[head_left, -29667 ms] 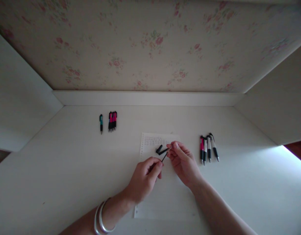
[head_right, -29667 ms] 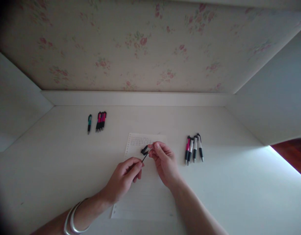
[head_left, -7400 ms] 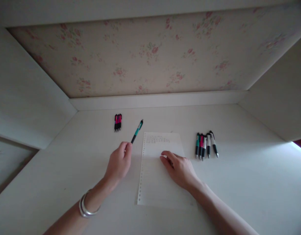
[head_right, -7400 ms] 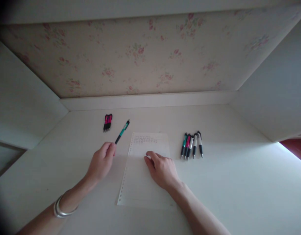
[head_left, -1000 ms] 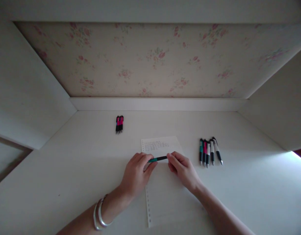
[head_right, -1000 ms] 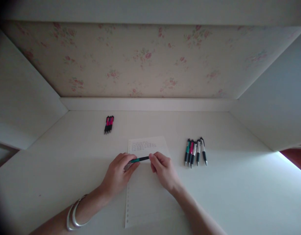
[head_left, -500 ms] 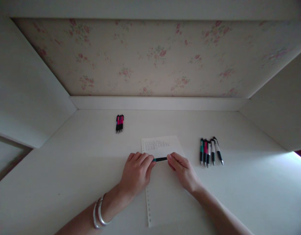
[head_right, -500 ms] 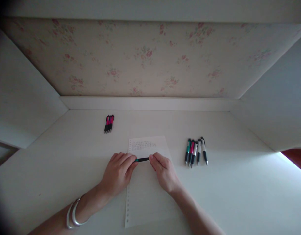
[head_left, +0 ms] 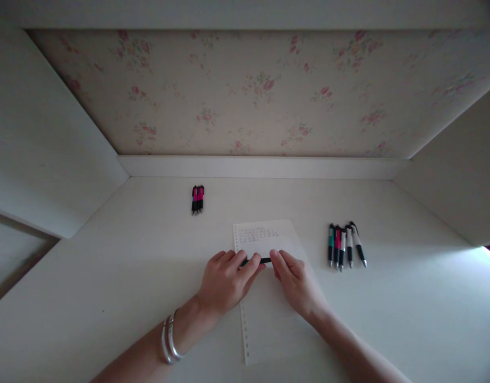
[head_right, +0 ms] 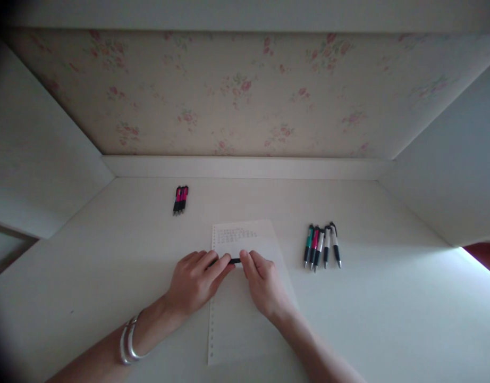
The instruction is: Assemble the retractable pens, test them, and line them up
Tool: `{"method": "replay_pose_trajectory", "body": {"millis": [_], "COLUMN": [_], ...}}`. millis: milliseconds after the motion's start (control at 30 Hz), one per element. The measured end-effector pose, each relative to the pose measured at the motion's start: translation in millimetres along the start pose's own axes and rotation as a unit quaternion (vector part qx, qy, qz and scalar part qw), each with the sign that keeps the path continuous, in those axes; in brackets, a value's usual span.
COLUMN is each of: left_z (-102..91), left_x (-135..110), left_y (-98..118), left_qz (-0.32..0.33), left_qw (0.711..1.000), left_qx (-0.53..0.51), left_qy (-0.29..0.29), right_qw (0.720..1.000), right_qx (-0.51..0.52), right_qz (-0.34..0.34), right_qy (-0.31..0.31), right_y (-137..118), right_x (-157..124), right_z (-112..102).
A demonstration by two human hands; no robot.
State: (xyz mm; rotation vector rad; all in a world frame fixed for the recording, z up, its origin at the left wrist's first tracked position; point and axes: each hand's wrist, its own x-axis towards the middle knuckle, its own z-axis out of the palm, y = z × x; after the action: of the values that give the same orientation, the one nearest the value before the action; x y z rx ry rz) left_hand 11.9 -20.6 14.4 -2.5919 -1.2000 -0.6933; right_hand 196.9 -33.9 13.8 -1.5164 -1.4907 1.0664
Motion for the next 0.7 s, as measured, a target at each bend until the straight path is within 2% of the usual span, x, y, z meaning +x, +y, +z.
{"method": "replay_pose_trajectory", "body": {"millis": [233, 400, 533, 600, 700], "left_z": [1.0, -0.3, 5.7, 9.5, 12.1], "left_x": [3, 8, 7, 5, 2], "left_y": [4, -2, -7, -9, -9], "left_qz": [-0.003, -0.045, -0.071, -0.077, -0.079], "left_qw": [0.999, 0.988, 0.982, 0.982, 0.983], "left_qx": [-0.048, -0.140, -0.162, -0.158, -0.155], "left_qy": [0.001, -0.052, -0.072, -0.070, -0.056], "right_qw": [0.999, 0.995, 0.989, 0.992, 0.998], "right_qx": [-0.007, -0.043, -0.048, -0.028, -0.004], "right_qz": [-0.040, -0.092, -0.137, -0.124, -0.060], "right_qy": [0.027, 0.004, -0.020, -0.028, -0.017], "right_y": [-2, -3, 5, 8, 9], "right_x": [-2, 0, 4, 7, 10], "right_z": [3, 0, -5, -9, -14]}}
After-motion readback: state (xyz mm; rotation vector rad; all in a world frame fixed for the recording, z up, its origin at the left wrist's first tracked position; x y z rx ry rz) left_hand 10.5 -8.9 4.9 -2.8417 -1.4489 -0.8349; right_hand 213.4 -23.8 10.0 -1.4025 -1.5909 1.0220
